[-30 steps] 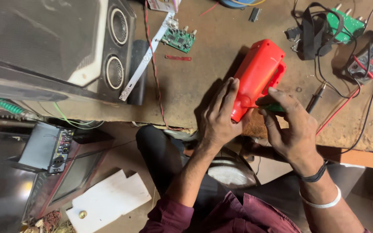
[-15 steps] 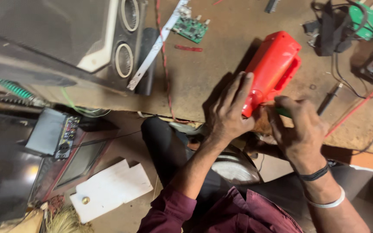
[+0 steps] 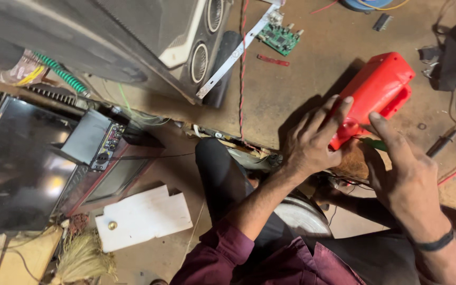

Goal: The person uses a green screwdriver to remove screws from a red plastic housing, then opens the casing to reveal internal components. The person continues to manipulate the housing and tools on a cluttered workbench.

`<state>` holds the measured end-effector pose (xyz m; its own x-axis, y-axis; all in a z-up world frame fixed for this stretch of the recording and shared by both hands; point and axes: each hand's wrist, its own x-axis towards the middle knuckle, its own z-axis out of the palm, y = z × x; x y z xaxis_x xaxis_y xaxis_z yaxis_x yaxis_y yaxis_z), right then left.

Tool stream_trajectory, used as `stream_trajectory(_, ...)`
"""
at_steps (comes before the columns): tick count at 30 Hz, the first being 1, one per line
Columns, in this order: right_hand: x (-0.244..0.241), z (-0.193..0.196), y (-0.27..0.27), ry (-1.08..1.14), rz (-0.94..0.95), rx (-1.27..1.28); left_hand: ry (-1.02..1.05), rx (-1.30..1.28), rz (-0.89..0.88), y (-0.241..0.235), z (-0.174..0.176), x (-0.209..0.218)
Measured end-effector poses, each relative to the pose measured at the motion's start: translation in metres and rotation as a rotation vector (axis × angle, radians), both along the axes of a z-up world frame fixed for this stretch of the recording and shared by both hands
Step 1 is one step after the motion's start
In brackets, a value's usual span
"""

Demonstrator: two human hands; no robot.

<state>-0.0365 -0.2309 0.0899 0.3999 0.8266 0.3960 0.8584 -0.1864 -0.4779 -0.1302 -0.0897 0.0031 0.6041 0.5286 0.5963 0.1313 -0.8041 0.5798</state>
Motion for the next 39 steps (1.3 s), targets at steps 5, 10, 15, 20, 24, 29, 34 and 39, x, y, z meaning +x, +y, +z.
stream_trajectory(5, -0.002, -0.012, 0.0, 0.004, -0.07, 0.031, -0.013, 0.003, -0.029, -0.002, -0.002, 0.0)
stream_trajectory(10, 0.011, -0.017, -0.003, -0.029, 0.022, 0.005, 0.016, 0.016, -0.026, -0.001, -0.001, -0.003)
stream_trajectory(15, 0.01, -0.012, -0.004, -0.025, -0.009, -0.03, -0.005, 0.018, -0.047, 0.0, 0.002, -0.003)
stream_trajectory(20, 0.014, -0.01, -0.002, 0.002, 0.043, -0.077, 0.012, 0.042, -0.008, 0.002, 0.004, -0.003)
stream_trajectory(24, 0.02, -0.018, -0.003, -0.06, 0.03, -0.063, -0.008, 0.041, -0.007, 0.001, 0.004, -0.002)
stream_trajectory(29, 0.018, -0.027, -0.004, 0.055, 0.042, -0.015, 0.018, 0.02, 0.017, -0.003, 0.004, 0.0)
stream_trajectory(34, 0.016, -0.026, -0.004, -0.059, 0.107, 0.091, 0.016, -0.001, 0.034, -0.001, 0.006, 0.002)
stream_trajectory(39, 0.017, -0.024, -0.007, 0.094, -0.074, 0.018, -0.008, -0.001, 0.037, -0.005, 0.006, 0.002)
